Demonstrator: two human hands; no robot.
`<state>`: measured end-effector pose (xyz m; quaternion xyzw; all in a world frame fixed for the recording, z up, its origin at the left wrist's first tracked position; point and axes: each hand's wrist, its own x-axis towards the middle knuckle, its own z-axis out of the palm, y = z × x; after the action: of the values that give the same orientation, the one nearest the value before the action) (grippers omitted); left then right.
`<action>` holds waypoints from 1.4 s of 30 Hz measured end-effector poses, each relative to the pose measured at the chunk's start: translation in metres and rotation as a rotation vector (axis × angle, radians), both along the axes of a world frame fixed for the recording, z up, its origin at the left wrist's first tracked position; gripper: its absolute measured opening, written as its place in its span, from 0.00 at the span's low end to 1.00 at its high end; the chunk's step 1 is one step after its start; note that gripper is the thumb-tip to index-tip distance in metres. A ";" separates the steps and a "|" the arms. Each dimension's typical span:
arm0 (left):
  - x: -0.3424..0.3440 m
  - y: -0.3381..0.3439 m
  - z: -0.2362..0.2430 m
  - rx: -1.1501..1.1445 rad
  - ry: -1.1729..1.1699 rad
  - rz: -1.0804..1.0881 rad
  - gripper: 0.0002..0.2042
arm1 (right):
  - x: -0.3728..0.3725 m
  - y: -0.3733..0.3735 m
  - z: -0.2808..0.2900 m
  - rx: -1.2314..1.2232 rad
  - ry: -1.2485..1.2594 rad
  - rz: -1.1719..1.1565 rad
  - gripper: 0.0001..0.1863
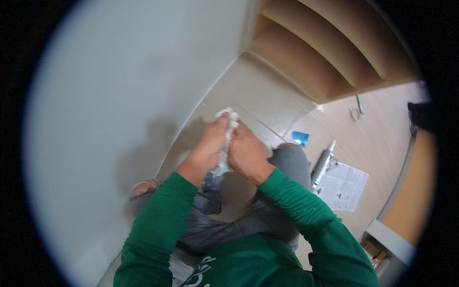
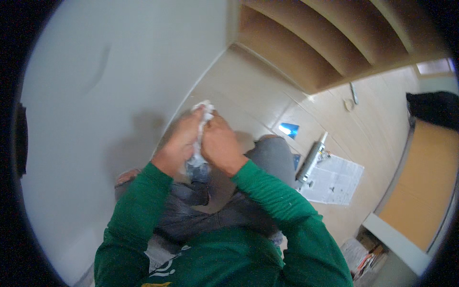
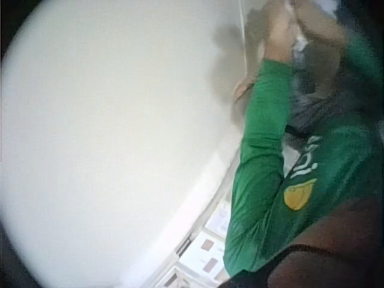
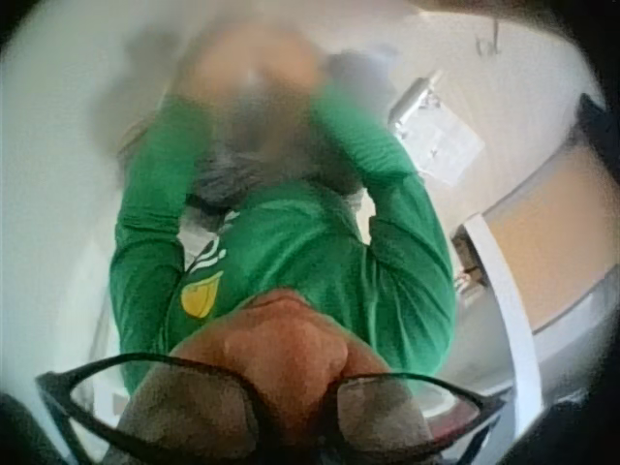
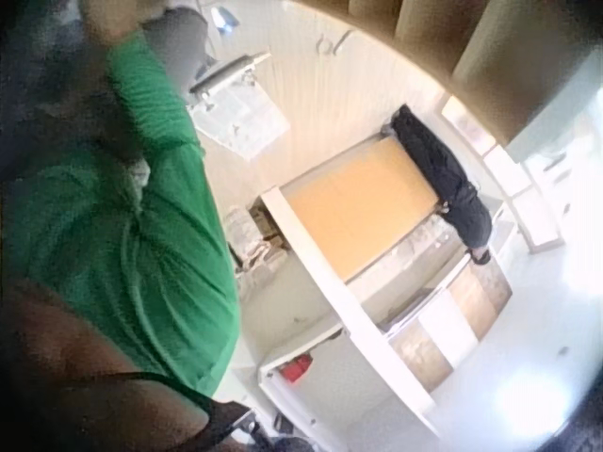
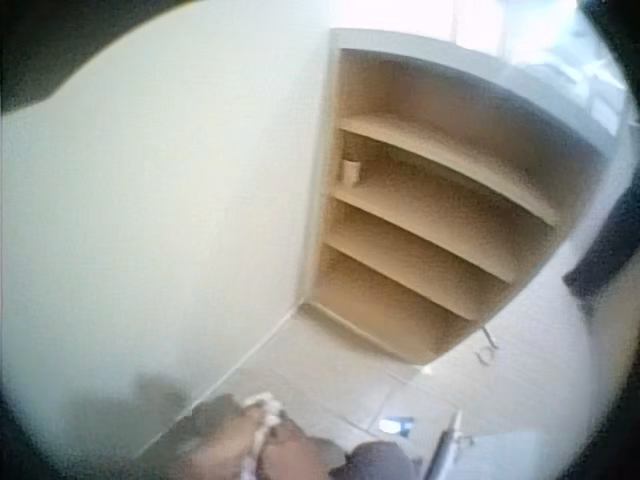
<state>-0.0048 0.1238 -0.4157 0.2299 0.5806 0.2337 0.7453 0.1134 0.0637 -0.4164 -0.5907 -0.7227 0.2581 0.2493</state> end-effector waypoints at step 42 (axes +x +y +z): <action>0.060 -0.017 0.051 0.903 0.384 -0.216 0.31 | 0.079 0.022 0.001 -0.218 2.246 -0.567 0.24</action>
<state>0.0555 0.1063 -0.3647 0.6270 0.5211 0.3366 0.4712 0.1926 0.0852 -0.4151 -0.1883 0.0890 0.6323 0.7462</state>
